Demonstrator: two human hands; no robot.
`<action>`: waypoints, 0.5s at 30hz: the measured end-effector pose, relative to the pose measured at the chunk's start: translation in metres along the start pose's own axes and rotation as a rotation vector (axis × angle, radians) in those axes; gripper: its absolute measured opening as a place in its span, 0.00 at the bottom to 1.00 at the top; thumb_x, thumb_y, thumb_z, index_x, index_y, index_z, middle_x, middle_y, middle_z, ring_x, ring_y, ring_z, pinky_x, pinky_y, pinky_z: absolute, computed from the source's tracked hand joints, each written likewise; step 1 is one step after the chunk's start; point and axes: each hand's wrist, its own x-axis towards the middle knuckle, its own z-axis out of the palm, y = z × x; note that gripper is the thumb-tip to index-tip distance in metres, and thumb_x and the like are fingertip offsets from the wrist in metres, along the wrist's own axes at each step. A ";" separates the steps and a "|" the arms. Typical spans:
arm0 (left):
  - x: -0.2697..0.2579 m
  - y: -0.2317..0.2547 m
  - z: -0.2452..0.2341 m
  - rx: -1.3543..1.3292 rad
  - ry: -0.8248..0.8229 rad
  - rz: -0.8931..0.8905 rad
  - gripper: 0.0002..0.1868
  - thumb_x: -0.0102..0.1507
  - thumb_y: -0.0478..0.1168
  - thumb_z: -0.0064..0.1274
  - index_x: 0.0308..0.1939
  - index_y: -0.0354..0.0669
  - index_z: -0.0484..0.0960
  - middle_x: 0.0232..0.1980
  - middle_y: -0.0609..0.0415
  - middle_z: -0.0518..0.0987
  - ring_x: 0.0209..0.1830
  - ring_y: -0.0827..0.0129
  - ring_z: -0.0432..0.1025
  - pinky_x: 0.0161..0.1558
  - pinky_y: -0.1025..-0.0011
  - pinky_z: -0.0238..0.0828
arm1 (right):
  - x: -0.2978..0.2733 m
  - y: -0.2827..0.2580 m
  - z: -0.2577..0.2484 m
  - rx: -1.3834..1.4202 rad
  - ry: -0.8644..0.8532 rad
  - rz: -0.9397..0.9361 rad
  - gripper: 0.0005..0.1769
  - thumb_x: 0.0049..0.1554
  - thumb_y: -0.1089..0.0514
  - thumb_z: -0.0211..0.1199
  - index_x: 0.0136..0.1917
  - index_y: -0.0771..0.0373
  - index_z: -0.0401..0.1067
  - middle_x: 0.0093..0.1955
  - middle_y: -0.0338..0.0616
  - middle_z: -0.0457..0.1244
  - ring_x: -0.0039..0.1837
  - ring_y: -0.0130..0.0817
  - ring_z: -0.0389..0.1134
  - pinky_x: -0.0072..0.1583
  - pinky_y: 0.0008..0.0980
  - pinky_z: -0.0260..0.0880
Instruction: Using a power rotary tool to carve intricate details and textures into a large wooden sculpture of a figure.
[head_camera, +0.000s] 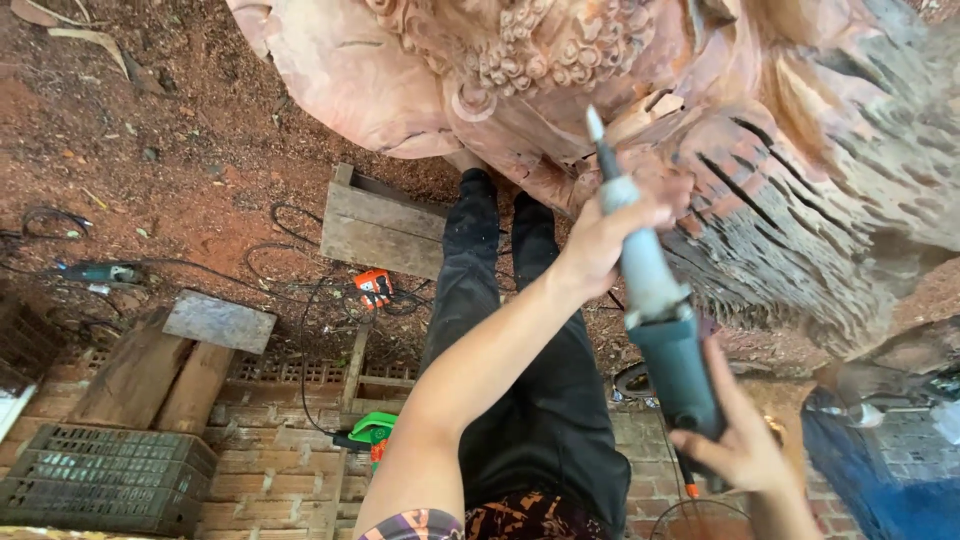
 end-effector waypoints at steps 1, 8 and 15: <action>-0.009 -0.001 -0.002 0.006 -0.002 -0.004 0.20 0.58 0.34 0.64 0.51 0.34 0.74 0.60 0.43 0.81 0.59 0.60 0.76 0.61 0.60 0.73 | -0.005 0.010 0.008 0.006 0.004 -0.002 0.72 0.32 0.67 0.70 0.84 0.56 0.36 0.82 0.68 0.47 0.62 0.57 0.70 0.54 0.51 0.74; -0.026 -0.005 0.008 0.169 0.196 -0.128 0.14 0.61 0.34 0.60 0.47 0.24 0.83 0.40 0.44 0.84 0.38 0.66 0.79 0.40 0.73 0.77 | -0.015 0.018 0.054 0.635 -0.085 -0.029 0.72 0.39 0.72 0.65 0.85 0.54 0.26 0.65 0.59 0.57 0.42 0.43 0.73 0.44 0.37 0.74; 0.006 -0.019 0.058 0.568 0.269 -0.088 0.14 0.58 0.39 0.60 0.38 0.27 0.81 0.32 0.44 0.82 0.28 0.65 0.78 0.31 0.73 0.75 | -0.012 0.006 0.012 0.849 -0.111 -0.251 0.76 0.43 0.66 0.73 0.86 0.49 0.21 0.68 0.68 0.59 0.36 0.42 0.71 0.33 0.35 0.73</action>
